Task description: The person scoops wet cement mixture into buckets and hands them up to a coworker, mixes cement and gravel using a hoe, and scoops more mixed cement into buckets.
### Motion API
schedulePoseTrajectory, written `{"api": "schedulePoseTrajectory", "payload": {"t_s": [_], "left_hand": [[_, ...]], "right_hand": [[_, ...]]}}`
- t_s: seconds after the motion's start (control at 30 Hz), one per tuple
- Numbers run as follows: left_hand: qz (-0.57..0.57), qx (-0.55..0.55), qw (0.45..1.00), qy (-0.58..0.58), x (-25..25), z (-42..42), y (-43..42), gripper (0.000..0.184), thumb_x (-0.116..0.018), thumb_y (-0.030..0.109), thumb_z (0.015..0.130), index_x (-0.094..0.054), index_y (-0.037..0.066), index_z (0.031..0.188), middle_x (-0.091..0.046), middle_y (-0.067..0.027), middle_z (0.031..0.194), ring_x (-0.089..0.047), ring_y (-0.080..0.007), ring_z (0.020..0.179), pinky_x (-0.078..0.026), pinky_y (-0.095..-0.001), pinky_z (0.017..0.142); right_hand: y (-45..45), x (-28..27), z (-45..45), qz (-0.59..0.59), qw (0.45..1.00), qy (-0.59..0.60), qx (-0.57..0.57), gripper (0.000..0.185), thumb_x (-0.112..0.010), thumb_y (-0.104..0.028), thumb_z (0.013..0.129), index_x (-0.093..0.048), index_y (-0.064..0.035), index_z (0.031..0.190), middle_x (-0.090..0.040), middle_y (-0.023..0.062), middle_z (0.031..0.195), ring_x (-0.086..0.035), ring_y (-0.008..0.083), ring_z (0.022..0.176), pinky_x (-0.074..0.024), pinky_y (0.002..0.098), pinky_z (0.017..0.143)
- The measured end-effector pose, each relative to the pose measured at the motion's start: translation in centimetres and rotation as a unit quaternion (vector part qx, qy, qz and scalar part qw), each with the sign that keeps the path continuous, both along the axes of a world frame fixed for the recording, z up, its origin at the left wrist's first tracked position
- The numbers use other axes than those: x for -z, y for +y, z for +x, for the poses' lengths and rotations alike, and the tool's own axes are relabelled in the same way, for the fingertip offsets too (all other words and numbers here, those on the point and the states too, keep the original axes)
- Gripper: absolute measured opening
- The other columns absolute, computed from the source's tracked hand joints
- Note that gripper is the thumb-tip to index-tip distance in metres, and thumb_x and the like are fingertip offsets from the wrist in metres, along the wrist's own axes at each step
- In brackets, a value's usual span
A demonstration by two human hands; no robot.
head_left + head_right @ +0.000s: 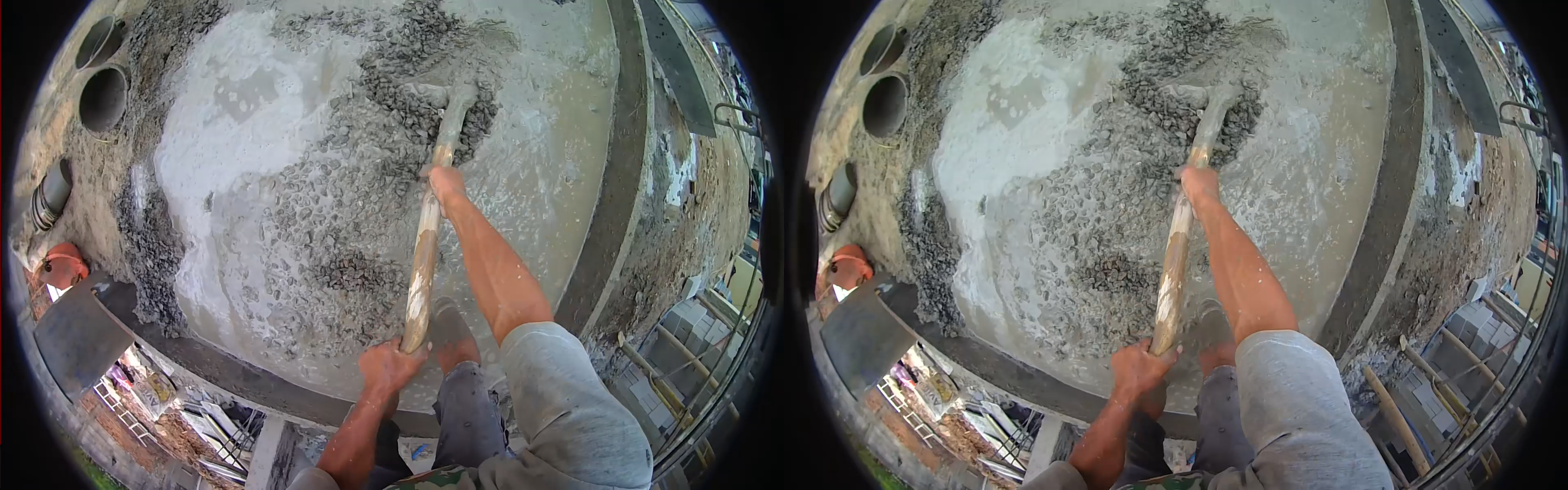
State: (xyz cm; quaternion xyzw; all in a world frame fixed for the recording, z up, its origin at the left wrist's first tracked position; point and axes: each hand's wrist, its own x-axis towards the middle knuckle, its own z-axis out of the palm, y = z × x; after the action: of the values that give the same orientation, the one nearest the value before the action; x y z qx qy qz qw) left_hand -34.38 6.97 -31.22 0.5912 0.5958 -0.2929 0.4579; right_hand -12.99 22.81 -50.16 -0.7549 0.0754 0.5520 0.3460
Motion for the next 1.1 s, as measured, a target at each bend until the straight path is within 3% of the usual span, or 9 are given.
{"api": "schedulePoseTrajectory", "payload": {"t_s": [0.3, 0.4, 0.6, 0.67, 0.7, 0.8, 0.93, 1.0, 1.1], "left_hand": [[-0.192, -0.011, 0.981, 0.027, -11.1, -20.4, -18.4, 0.073, -0.048, 0.074, 0.068, -0.068, 0.009, 0.095, -0.066, -0.0197, 0.089, -0.064, -0.0331, 0.086, -0.049, -0.0428, 0.075], [-0.199, -0.078, 0.976, -0.048, -13.1, -25.5, -22.9, 0.074, -0.047, 0.076, 0.068, -0.069, 0.008, 0.092, -0.066, -0.0188, 0.085, -0.065, -0.0318, 0.083, -0.050, -0.0416, 0.075], [-0.077, -0.202, 0.967, -0.137, -9.1, -28.1, -30.2, 0.066, -0.053, 0.072, 0.066, -0.069, 0.010, 0.079, -0.065, -0.0155, 0.073, -0.065, -0.0307, 0.073, -0.051, -0.0393, 0.070], [0.019, -0.263, 0.954, -0.142, -5.3, -26.5, -28.0, 0.063, -0.055, 0.071, 0.065, -0.069, 0.010, 0.078, -0.066, -0.0148, 0.073, -0.065, -0.0311, 0.074, -0.051, -0.0393, 0.070], [0.171, -0.348, 0.907, -0.162, -2.4, -25.3, -27.2, 0.063, -0.056, 0.070, 0.066, -0.068, 0.009, 0.077, -0.066, -0.0138, 0.072, -0.065, -0.0326, 0.073, -0.050, -0.0397, 0.070], [0.143, -0.447, 0.880, -0.068, 0.0, -26.6, -15.4, 0.060, -0.061, 0.062, 0.068, -0.069, 0.005, 0.083, -0.064, -0.0173, 0.073, -0.063, -0.0347, 0.073, -0.050, -0.0409, 0.066], [0.098, -0.610, 0.785, -0.042, -0.4, -25.0, -10.1, 0.059, -0.060, 0.062, 0.069, -0.069, 0.006, 0.085, -0.064, -0.0163, 0.070, -0.064, -0.0326, 0.069, -0.048, -0.0414, 0.064], [0.043, -0.726, 0.684, -0.057, -0.6, -20.3, -8.5, 0.060, -0.061, 0.062, 0.069, -0.068, 0.004, 0.084, -0.063, -0.0138, 0.066, -0.064, -0.0288, 0.067, -0.048, -0.0392, 0.063], [-0.006, -0.889, 0.446, -0.100, -2.8, -8.9, -5.4, 0.054, -0.069, 0.051, 0.074, -0.063, -0.002, 0.082, -0.058, -0.0036, 0.065, -0.055, -0.0111, 0.062, -0.043, -0.0282, 0.055]], "right_hand": [[-25.5, -5.3, -20.5, -0.085, 0.996, 0.001, -0.029, 0.020, -0.059, -0.007, 0.074, -0.056, 0.0053, 0.090, -0.051, 0.0093, 0.069, -0.050, 0.0221, 0.051, -0.0437, 0.0395, 0.045], [-28.3, -10.2, -24.6, -0.071, 0.997, -0.008, -0.028, 0.021, -0.060, -0.004, 0.073, -0.055, 0.0020, 0.092, -0.051, 0.0089, 0.069, -0.051, 0.0223, 0.050, -0.0443, 0.0384, 0.045], [-23.8, -15.3, -28.5, -0.008, 0.987, -0.059, -0.150, 0.027, -0.059, -0.007, 0.074, -0.051, -0.0024, 0.098, -0.050, 0.0090, 0.071, -0.051, 0.0241, 0.049, -0.0457, 0.0371, 0.046], [-16.8, -17.5, -32.5, 0.003, 0.981, -0.046, -0.189, 0.023, -0.059, -0.008, 0.074, -0.051, -0.0036, 0.095, -0.049, 0.0089, 0.070, -0.052, 0.0248, 0.050, -0.0452, 0.0372, 0.046], [-13.6, -15.6, -33.7, 0.078, 0.972, -0.018, -0.221, 0.021, -0.061, -0.007, 0.073, -0.052, -0.0003, 0.091, -0.050, 0.0095, 0.066, -0.051, 0.0230, 0.051, -0.0462, 0.0359, 0.045], [-0.3, -8.6, -42.9, 0.179, 0.898, 0.079, -0.395, 0.020, -0.060, -0.010, 0.075, -0.052, 0.0013, 0.090, -0.048, 0.0073, 0.063, -0.050, 0.0210, 0.050, -0.0442, 0.0347, 0.048], [2.8, -3.9, -52.8, 0.109, 0.809, 0.075, -0.573, 0.020, -0.062, -0.014, 0.074, -0.055, -0.0005, 0.087, -0.050, 0.0077, 0.065, -0.054, 0.0209, 0.056, -0.0462, 0.0361, 0.052], [0.3, 0.6, -53.8, 0.104, 0.719, 0.047, -0.686, 0.035, -0.065, -0.016, 0.070, -0.057, 0.0062, 0.095, -0.060, 0.0147, 0.076, -0.060, 0.0265, 0.061, -0.0494, 0.0390, 0.057], [-5.2, -0.7, -50.2, 0.142, 0.486, -0.101, -0.857, 0.043, -0.061, -0.016, 0.068, -0.058, 0.0106, 0.101, -0.063, 0.0246, 0.097, -0.065, 0.0345, 0.084, -0.0507, 0.0396, 0.071]]}}
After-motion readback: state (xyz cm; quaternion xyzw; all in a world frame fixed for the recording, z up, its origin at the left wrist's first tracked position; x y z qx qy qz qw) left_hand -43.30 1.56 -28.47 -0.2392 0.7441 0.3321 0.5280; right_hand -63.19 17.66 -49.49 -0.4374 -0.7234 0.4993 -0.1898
